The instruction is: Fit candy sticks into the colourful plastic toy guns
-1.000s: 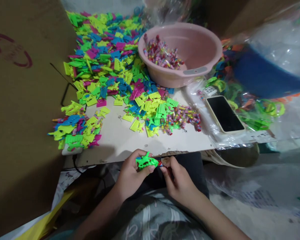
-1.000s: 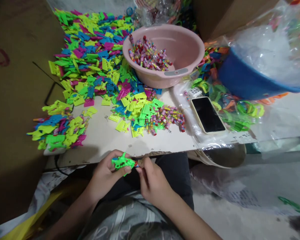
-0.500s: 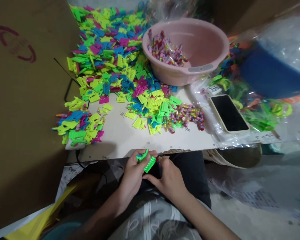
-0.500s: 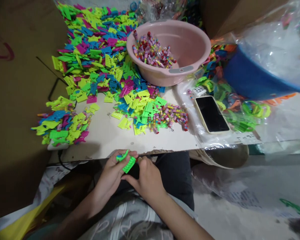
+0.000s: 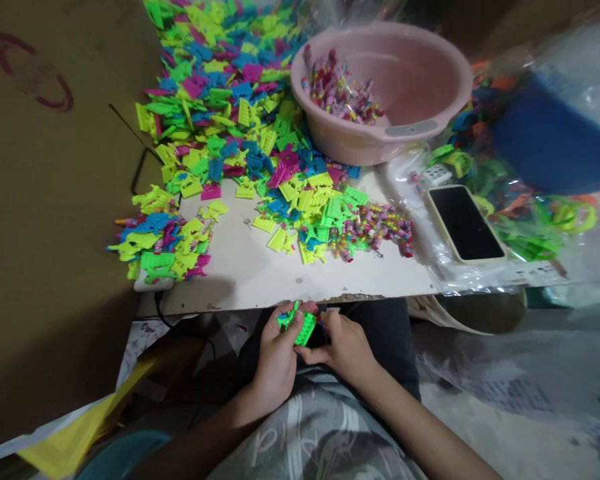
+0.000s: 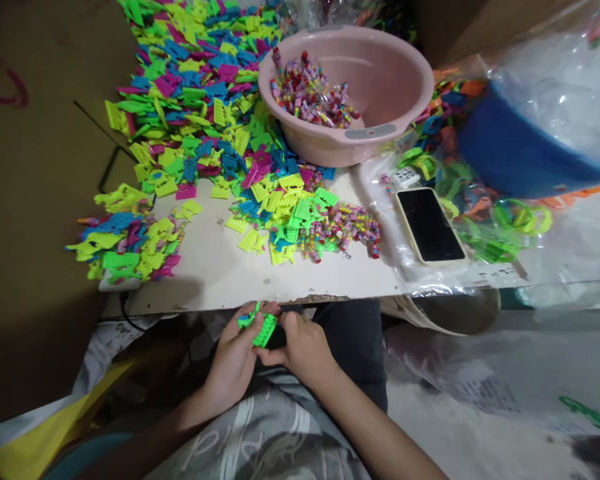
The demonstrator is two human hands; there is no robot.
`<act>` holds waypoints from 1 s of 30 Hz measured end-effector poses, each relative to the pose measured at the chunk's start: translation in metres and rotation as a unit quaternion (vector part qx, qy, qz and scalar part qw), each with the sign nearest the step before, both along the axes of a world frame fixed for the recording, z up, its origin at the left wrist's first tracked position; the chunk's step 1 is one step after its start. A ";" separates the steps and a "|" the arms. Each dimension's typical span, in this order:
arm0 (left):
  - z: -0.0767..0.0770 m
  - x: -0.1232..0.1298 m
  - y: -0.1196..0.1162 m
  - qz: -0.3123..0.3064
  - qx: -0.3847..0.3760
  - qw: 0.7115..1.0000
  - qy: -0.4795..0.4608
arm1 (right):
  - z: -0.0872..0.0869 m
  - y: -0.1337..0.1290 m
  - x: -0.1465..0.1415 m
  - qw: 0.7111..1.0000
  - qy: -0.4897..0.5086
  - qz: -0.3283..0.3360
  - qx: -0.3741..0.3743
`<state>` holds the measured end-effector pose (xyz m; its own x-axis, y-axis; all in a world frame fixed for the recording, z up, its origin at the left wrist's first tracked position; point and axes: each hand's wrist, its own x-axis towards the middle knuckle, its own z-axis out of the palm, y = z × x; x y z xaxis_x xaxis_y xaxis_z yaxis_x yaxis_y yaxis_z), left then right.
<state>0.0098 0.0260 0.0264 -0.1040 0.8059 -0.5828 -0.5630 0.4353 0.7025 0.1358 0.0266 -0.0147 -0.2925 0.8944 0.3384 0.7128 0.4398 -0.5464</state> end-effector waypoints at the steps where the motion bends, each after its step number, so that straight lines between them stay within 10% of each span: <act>1: -0.002 0.000 -0.003 0.003 -0.009 1.000 0.006 | -0.003 -0.003 -0.001 1.000 0.002 0.003 -0.006; 6: -0.011 -0.004 -0.017 0.012 -0.070 0.997 0.023 | -0.012 -0.016 0.003 0.998 0.006 0.035 -0.043; 10: -0.010 -0.022 -0.010 -0.126 -0.093 0.986 0.055 | -0.011 -0.018 0.014 0.997 -0.019 0.064 -0.039; 13: -0.013 -0.035 -0.007 -0.245 -0.037 0.958 0.145 | -0.010 -0.022 0.015 0.994 -0.043 0.085 -0.049; 18: -0.032 -0.035 -0.020 -0.263 0.060 0.914 0.302 | -0.011 -0.030 0.006 0.981 -0.102 0.123 -0.114; 30: -0.034 -0.046 -0.027 -0.400 0.090 0.863 0.296 | -0.009 -0.036 0.009 0.939 -0.164 0.166 -0.251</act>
<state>-0.0361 -0.0007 -0.0080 0.2910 0.8300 -0.4759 0.3471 0.3719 0.8609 0.1444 -0.0092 -0.0234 -0.5980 0.7585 -0.2591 0.7482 0.4124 -0.5197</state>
